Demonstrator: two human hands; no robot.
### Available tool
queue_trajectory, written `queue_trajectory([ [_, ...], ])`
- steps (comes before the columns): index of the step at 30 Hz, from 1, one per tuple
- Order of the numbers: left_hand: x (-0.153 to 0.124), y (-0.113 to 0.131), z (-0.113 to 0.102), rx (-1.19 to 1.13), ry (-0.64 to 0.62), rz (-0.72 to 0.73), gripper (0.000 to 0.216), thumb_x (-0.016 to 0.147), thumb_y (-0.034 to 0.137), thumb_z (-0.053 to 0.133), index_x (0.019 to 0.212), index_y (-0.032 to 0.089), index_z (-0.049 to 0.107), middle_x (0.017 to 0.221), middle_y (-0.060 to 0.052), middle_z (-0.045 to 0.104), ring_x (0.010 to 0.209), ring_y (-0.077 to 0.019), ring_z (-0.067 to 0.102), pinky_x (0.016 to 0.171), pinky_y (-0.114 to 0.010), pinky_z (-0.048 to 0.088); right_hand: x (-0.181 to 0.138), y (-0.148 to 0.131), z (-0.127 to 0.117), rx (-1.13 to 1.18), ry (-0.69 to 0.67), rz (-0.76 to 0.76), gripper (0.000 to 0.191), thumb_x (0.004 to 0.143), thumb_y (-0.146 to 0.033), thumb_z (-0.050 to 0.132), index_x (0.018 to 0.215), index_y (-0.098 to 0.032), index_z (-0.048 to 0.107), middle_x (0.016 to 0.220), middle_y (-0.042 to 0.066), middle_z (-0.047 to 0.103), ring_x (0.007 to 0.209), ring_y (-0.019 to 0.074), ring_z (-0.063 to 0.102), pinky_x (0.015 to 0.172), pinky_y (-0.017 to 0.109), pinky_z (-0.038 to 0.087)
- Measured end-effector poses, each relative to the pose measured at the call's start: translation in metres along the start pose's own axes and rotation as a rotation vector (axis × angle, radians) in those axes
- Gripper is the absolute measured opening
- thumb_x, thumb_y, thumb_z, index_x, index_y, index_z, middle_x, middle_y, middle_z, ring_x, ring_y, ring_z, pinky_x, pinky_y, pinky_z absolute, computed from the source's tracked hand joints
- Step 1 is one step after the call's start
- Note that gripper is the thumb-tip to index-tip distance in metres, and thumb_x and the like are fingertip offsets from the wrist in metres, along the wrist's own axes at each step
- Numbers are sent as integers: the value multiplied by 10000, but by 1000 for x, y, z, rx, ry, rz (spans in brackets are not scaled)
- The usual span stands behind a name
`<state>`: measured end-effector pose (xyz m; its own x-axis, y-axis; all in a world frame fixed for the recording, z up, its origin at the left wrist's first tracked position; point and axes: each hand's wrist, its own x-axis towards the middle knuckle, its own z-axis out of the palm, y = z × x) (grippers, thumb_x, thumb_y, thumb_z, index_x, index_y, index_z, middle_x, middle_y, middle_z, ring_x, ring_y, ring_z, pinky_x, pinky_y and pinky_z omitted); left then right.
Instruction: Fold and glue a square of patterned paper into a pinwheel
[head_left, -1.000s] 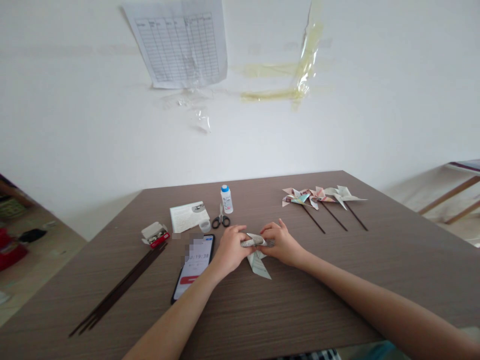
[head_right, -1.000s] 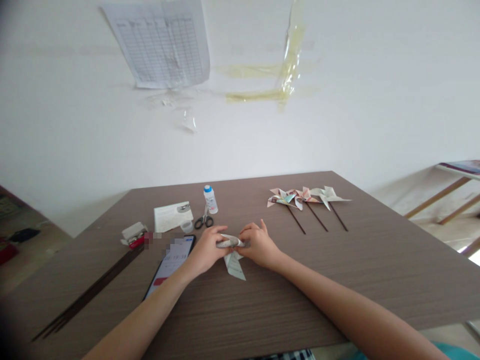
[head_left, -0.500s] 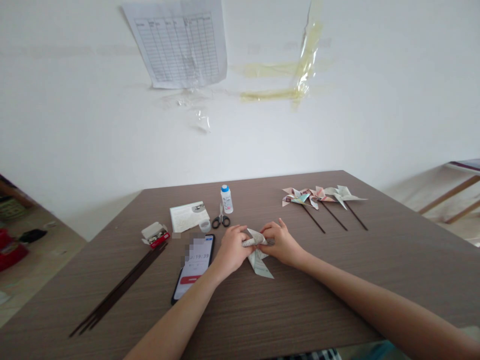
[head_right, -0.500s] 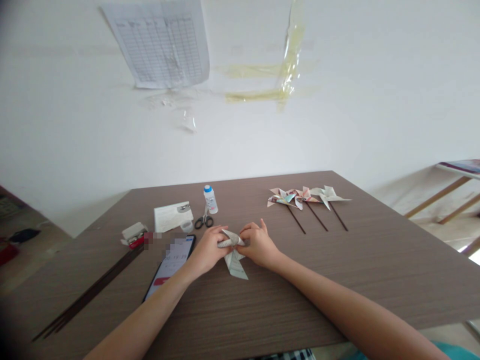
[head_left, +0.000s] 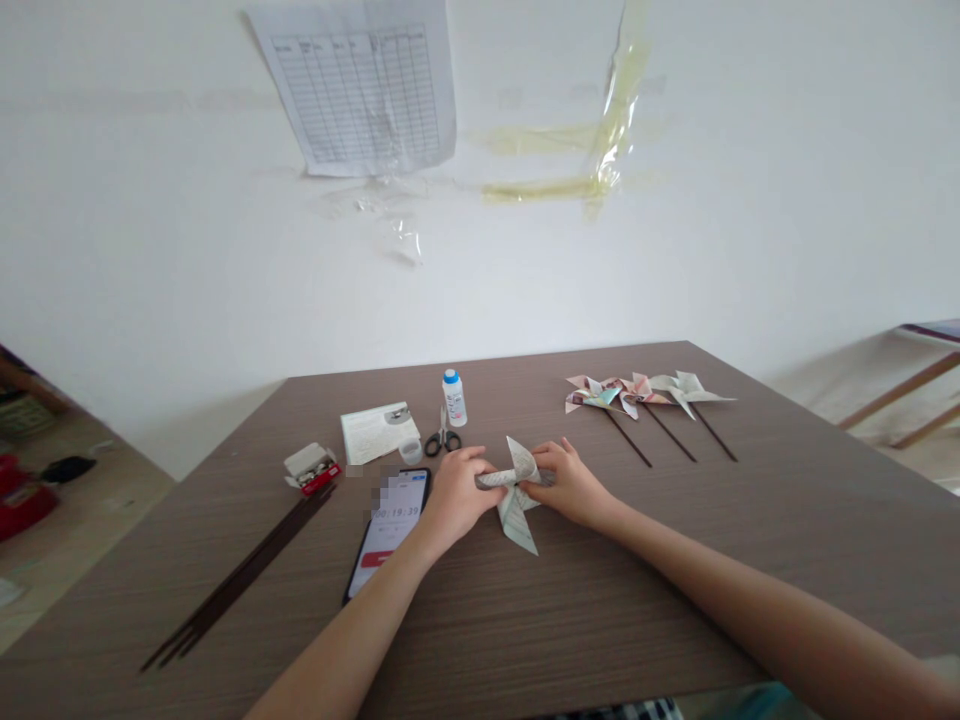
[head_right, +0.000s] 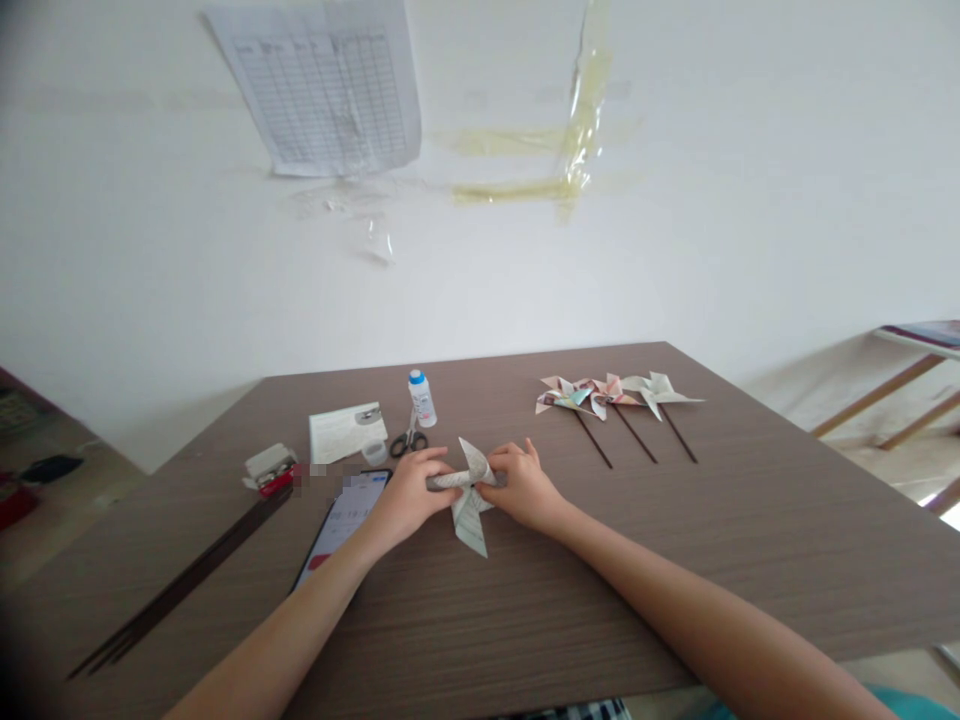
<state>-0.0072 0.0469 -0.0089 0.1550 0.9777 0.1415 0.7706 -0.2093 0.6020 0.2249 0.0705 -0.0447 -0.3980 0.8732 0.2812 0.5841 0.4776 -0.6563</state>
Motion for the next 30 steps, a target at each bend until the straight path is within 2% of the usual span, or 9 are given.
queue_trajectory([
  [7,0,0,-1,-4,-1,-2,59,850,229,848,817,261,884,1498,-121,814,1469,-413,705,1297,-516,515,2,-2,-2,1,-31,15,117,887,-253,933,990,-305,917,1168,71,879,1214,372,830,1360,817,317],
  [12,-1,-1,-1,-21,-6,12,36,843,238,877,858,269,889,1461,-109,830,1448,-398,721,1281,-502,527,3,-5,-3,45,-59,34,143,906,-218,894,1028,-292,913,1222,95,891,1250,388,819,1349,873,257],
  [18,-4,2,-9,-15,21,17,127,858,213,923,972,269,927,1478,-131,822,1477,-392,710,1315,-558,501,2,-6,-9,29,-61,59,84,896,-210,875,960,-261,895,1169,86,891,1199,365,822,1369,825,260],
  [23,-6,3,-12,2,31,17,163,855,182,950,992,269,939,1482,-144,821,1478,-389,718,1322,-584,496,4,-6,-12,38,-90,85,23,891,-260,893,904,-244,883,1152,86,874,1179,343,802,1380,797,230],
  [30,-6,3,-15,60,19,-19,110,895,177,914,947,271,940,1529,-138,800,1481,-409,716,1329,-631,492,6,-3,-15,45,-101,130,48,901,-253,913,947,-255,902,1291,128,873,1316,402,776,1377,830,187],
])
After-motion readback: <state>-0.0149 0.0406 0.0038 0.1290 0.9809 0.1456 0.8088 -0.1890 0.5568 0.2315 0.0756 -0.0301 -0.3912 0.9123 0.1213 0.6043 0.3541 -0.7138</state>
